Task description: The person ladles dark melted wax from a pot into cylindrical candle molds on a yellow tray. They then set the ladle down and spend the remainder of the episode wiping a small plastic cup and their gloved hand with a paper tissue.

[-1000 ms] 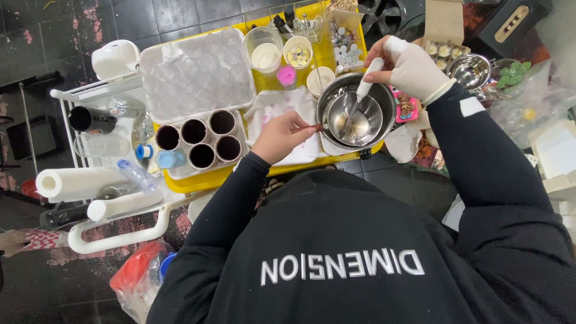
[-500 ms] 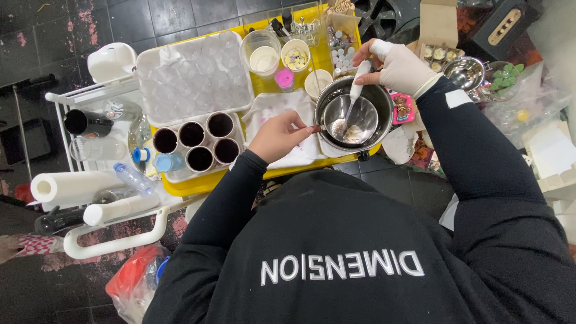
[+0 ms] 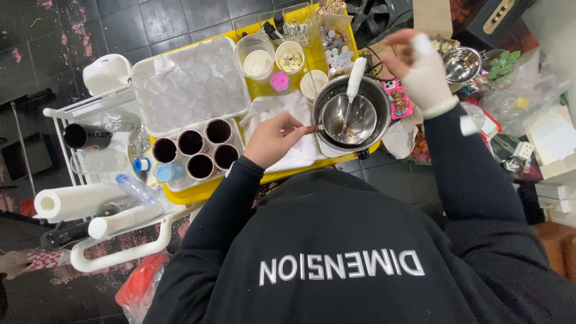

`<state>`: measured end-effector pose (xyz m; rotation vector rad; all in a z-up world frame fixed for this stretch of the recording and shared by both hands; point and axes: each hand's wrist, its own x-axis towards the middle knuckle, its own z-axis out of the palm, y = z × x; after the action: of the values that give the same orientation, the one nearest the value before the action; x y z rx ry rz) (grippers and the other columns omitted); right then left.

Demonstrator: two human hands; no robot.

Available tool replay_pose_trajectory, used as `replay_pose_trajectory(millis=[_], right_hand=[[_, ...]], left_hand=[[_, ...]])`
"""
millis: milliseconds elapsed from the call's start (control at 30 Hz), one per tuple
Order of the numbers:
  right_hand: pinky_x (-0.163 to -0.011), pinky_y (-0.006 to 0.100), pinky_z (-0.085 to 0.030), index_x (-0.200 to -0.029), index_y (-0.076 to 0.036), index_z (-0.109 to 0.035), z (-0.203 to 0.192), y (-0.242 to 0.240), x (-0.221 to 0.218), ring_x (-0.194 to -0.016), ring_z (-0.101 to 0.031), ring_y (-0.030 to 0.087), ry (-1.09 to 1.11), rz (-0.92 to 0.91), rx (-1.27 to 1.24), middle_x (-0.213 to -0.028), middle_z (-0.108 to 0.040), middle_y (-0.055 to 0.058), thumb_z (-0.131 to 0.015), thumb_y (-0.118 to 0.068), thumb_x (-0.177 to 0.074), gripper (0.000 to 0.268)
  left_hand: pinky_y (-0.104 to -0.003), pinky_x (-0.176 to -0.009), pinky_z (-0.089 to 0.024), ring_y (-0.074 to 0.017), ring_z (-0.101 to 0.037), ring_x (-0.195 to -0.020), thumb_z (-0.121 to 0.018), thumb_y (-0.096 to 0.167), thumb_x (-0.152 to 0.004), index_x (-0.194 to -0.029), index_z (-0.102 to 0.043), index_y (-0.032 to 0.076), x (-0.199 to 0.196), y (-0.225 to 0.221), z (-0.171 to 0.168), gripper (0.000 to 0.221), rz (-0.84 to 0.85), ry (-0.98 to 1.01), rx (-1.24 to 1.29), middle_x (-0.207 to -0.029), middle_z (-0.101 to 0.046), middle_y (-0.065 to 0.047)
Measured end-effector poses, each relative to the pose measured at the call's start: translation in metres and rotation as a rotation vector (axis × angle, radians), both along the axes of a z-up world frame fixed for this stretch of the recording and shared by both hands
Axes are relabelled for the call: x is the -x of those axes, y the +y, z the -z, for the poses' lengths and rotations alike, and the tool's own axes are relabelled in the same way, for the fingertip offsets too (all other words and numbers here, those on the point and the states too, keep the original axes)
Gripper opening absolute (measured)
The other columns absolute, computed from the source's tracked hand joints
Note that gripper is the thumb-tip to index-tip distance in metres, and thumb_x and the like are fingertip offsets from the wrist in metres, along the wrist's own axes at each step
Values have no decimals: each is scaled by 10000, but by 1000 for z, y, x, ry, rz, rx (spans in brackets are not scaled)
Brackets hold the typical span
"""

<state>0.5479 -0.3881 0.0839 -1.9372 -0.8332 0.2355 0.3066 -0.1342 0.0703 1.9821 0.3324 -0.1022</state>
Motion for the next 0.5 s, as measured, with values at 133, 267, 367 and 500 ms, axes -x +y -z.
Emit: replay_pose_trajectory(millis=[133, 267, 367, 500], right_hand=[[-778, 241, -506, -1220, -24, -598, 45, -49, 45, -881, -591, 89, 83, 296, -147, -1077, -647, 38, -667, -185, -1130, 196], [-650, 261, -485, -1124, -36, -606, 113, -84, 106, -717, -599, 97, 339, 484, 120, -894, -696, 62, -588, -231, -1096, 197], [-594, 263, -485, -1136, -51, -611, 142, -84, 144, -657, -592, 104, 571, 498, 225, -881, -707, 61, -564, -275, -1074, 237], [-529, 251, -463, -1210, -72, -569, 147, -70, 169, -587, -569, 114, 827, 577, 43, -907, -715, 51, -520, -301, -1062, 276]], left_hand=[[-316, -820, -557, -169, -744, -800, -691, 329, -951, -1082, -707, 39, 2, 4, 2, 319, 34, -12, -32, -850, -774, -86], [-318, -803, -595, -203, -726, -873, -676, 322, -988, -1154, -679, 22, 6, 10, 8, 342, 23, -117, 13, -1035, -717, -135], [-317, -736, -587, -209, -675, -941, -665, 296, -1016, -1174, -685, 28, 12, 16, 12, 311, 1, -194, -132, -1112, -670, -144], [-294, -675, -562, -176, -668, -761, -602, 283, -1039, -1215, -663, 49, 17, 28, 23, 299, -164, -85, -27, -1143, -579, -113]])
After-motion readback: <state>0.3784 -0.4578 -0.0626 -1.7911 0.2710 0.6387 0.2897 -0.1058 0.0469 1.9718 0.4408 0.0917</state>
